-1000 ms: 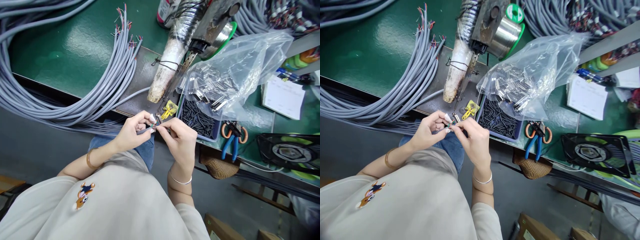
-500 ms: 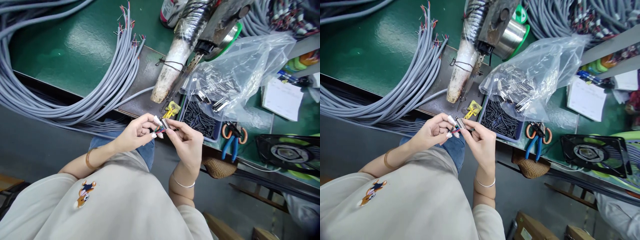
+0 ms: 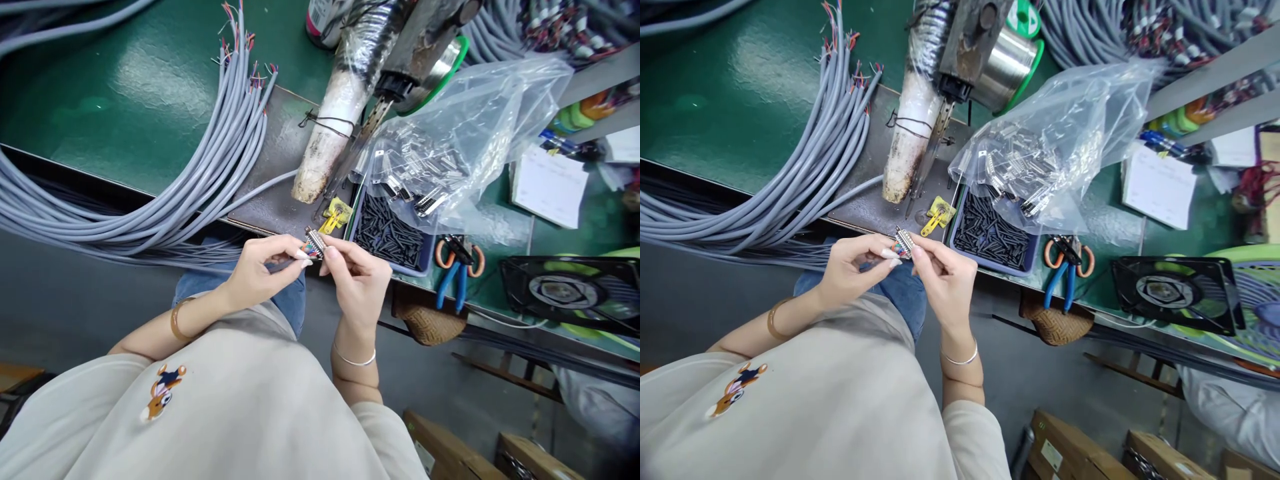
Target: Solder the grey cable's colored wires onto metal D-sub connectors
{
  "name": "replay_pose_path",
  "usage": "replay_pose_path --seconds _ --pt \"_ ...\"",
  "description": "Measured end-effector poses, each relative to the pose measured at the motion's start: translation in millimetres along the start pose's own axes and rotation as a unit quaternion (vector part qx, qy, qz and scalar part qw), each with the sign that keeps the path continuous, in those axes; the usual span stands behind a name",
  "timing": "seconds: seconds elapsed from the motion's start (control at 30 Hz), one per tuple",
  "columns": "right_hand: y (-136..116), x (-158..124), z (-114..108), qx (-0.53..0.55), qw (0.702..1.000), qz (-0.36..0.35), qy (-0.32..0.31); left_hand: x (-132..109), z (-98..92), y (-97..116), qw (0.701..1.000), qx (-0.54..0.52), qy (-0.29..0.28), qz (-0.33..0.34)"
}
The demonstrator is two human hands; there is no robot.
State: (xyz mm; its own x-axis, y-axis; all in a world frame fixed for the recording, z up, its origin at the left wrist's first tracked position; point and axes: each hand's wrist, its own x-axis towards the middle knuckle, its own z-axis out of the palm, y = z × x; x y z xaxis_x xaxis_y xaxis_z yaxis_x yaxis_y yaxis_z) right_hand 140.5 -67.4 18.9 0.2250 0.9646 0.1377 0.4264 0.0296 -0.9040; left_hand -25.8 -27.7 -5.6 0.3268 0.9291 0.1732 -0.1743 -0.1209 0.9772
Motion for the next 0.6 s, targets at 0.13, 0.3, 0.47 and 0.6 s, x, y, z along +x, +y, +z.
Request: replay_pose_path --seconds 0.13,0.3,0.47,0.6 --pt "0.8 -2.2 -1.7 -0.010 0.986 -0.082 0.144 5.4 -2.8 -1.5 0.985 -0.113 0.030 -0.130" --pt "6.9 -6.6 0.1 0.004 0.978 -0.104 0.183 11.4 -6.6 -2.3 0.973 -0.150 0.039 -0.171" --pt "15.9 -7.2 8.4 -0.066 0.991 -0.086 0.080 14.9 -3.3 -2.4 0.974 -0.134 0.055 -0.173" --pt "19.3 0.1 17.8 -0.051 0.994 -0.084 0.053 20.2 0.0 -3.4 0.978 -0.116 0.070 -0.160"
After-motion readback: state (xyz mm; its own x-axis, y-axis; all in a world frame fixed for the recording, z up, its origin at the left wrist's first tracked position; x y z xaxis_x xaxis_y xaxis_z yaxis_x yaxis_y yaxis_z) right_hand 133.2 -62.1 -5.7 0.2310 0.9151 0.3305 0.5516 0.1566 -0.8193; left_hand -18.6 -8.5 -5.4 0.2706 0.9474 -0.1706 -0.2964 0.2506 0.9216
